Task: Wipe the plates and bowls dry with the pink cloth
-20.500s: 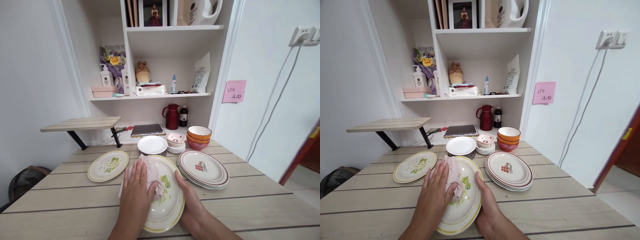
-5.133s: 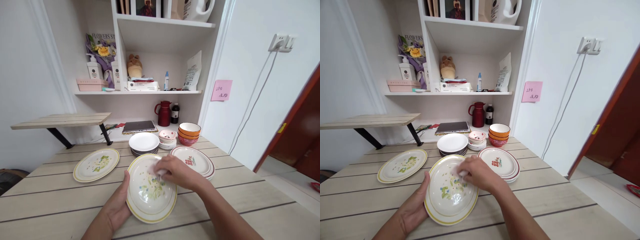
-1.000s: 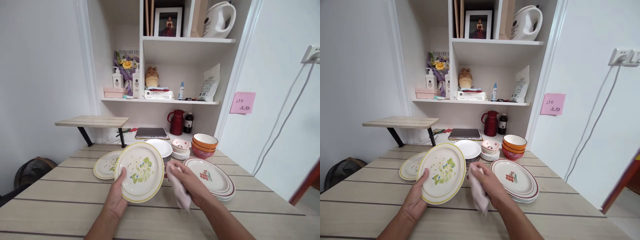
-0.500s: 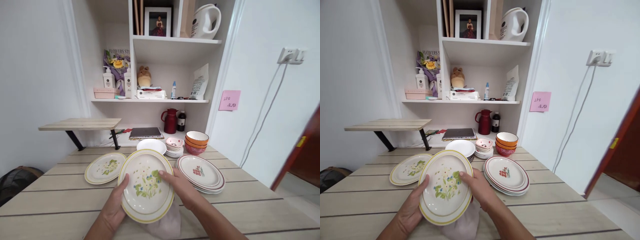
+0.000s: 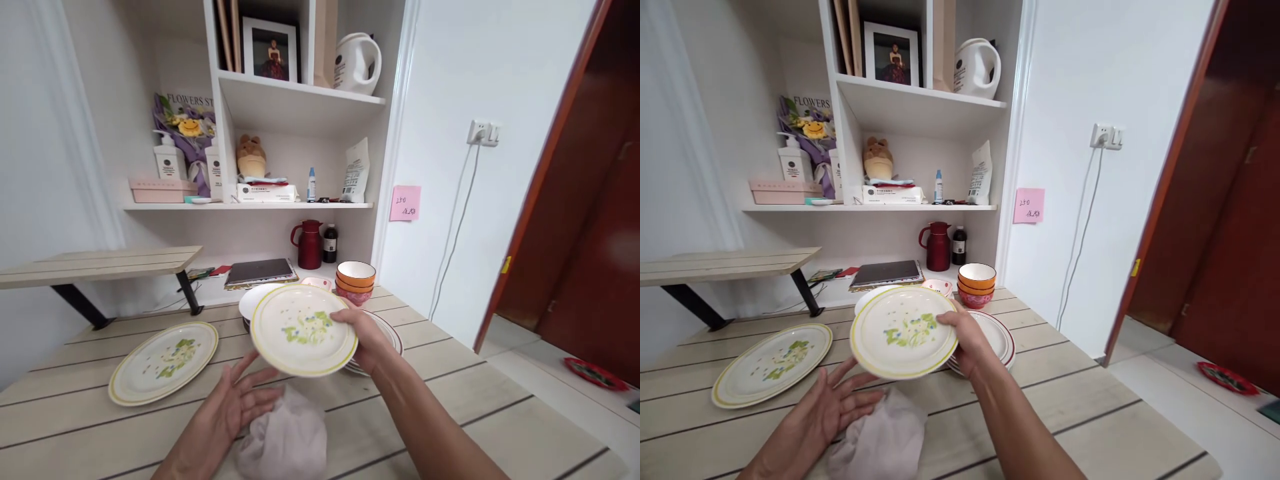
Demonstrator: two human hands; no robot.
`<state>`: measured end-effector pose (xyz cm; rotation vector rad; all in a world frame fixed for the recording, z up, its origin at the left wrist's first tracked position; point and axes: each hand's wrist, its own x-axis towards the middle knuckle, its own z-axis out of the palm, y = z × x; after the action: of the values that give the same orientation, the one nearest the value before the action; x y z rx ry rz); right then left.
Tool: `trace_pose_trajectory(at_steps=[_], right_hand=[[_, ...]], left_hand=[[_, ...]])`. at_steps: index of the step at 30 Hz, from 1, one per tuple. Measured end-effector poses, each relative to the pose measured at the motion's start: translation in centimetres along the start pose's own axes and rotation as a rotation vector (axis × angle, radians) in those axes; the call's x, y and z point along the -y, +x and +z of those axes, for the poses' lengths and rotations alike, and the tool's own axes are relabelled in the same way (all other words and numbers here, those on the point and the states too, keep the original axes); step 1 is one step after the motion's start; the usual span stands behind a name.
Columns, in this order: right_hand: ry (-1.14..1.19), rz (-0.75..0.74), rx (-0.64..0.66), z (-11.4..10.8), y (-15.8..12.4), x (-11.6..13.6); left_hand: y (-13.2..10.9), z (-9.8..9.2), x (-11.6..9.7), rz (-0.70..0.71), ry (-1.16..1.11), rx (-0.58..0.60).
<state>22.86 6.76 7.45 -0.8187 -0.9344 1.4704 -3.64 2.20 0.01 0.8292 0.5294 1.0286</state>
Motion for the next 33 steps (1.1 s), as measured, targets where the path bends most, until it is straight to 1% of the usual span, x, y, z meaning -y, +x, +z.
trace_pose_trajectory(at_steps=[3, 6, 10, 14, 20, 24, 33], right_hand=[[-0.111, 0.040, -0.211, -2.1, 0.6, 1.3], [-0.187, 0.035, -0.321, -5.1, 0.4, 2.6], [-0.309, 0.009, -0.456, -8.9, -1.0, 3.3], [-0.405, 0.004, -0.543, -11.6, -2.0, 3.0], [-0.438, 0.004, -0.618, -13.9, -2.1, 2.5], [-0.437, 0.019, -0.636, -15.0, -2.1, 1.9], [-0.436, 0.042, -0.647, -16.0, -1.5, 0.3]], left_hand=[[-0.1, 0.5, 0.0, 0.011, 0.154, -0.141], [0.1, 0.7, 0.4, 0.040, 0.284, -0.228], [0.4, 0.6, 0.9, 0.057, 0.351, -0.255], [0.5, 0.5, 1.0, 0.063, 0.358, -0.260], [0.3, 0.4, 0.9, 0.057, 0.365, -0.255], [0.4, 0.3, 0.9, 0.049, 0.366, -0.247], [0.7, -0.2, 1.0, 0.020, 0.377, -0.244]])
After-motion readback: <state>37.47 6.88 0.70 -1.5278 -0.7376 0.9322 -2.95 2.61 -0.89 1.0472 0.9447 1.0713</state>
